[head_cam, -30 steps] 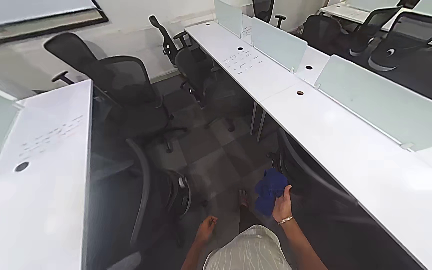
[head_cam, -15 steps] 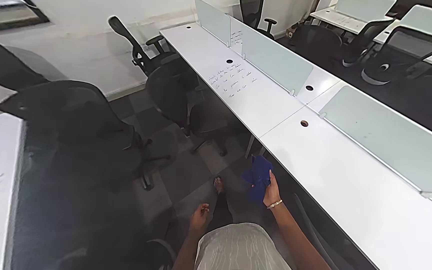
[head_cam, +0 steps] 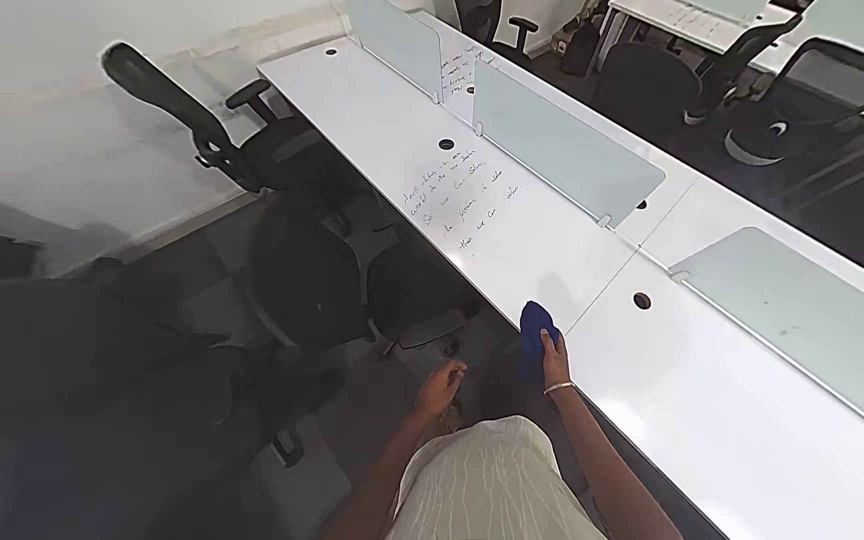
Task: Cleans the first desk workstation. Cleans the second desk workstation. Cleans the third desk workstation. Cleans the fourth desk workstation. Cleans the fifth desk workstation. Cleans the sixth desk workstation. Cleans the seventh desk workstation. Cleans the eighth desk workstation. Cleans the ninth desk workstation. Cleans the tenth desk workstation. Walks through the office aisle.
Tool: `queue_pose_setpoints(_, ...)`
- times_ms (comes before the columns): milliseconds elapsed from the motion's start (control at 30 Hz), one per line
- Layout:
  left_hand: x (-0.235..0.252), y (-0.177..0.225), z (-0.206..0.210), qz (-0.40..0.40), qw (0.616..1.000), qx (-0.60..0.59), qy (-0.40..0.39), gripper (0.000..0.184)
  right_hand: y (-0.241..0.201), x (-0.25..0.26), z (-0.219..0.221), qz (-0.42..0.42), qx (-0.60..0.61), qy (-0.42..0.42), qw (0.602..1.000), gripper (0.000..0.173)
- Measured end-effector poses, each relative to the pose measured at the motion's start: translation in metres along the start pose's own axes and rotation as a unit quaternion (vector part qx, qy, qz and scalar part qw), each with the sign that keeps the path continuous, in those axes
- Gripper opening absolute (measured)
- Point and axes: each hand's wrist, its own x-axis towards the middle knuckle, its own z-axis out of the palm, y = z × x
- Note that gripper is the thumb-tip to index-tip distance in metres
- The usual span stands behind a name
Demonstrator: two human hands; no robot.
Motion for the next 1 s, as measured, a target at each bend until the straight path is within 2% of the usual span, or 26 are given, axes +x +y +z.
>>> queue_pose_setpoints(133, 0.064, 0.024, -0.037, 0.023, 0.998, -0.050, 0.035, 0.034, -0.004, 0.095, 0.041, -0.046, -0.060, -0.011, 0.997, 0.051)
queue_pose_setpoints(267, 0.133, 0.024, -0.059, 0.038, 0.994, -0.073, 0.071, 0.031, -0.006, 0.221, 0.093, -0.127, -0.174, -0.060, 0.975, 0.048)
queue_pose_setpoints(367, 0.184, 0.017, -0.068, -0.006, 0.992, -0.083, 0.091, 0.030, -0.006, 0.319, 0.144, -0.168, -0.291, -0.124, 0.934, 0.046)
queue_pose_setpoints(500, 0.233, 0.021, -0.078, -0.080, 0.992, -0.074, 0.068, 0.030, 0.004, 0.404, 0.209, -0.155, -0.449, -0.227, 0.850, 0.042)
queue_pose_setpoints(567, 0.248, 0.022, -0.081, -0.109, 0.989, -0.075, 0.069, 0.031, 0.017, 0.414, 0.230, -0.162, -0.505, -0.280, 0.800, 0.043)
queue_pose_setpoints(633, 0.259, 0.020, -0.083, -0.136, 0.985, -0.082, 0.067, 0.032, 0.033, 0.398, 0.230, -0.193, -0.524, -0.310, 0.769, 0.044)
queue_pose_setpoints(733, 0.271, 0.015, -0.093, -0.162, 0.981, -0.082, 0.067, 0.031, 0.053, 0.353, 0.206, -0.239, -0.489, -0.364, 0.756, 0.037)
queue_pose_setpoints(800, 0.278, 0.010, -0.097, -0.180, 0.978, -0.077, 0.071, 0.032, 0.064, 0.345, 0.205, -0.304, -0.460, -0.349, 0.758, 0.035)
queue_pose_setpoints(900, 0.286, 0.008, -0.102, -0.206, 0.973, -0.082, 0.062, 0.032, 0.056, 0.384, 0.256, -0.335, -0.465, -0.333, 0.749, 0.040)
queue_pose_setpoints(1000, 0.303, 0.006, -0.102, -0.221, 0.969, -0.098, 0.057, 0.032, 0.041, 0.439, 0.330, -0.297, -0.490, -0.293, 0.765, 0.046)
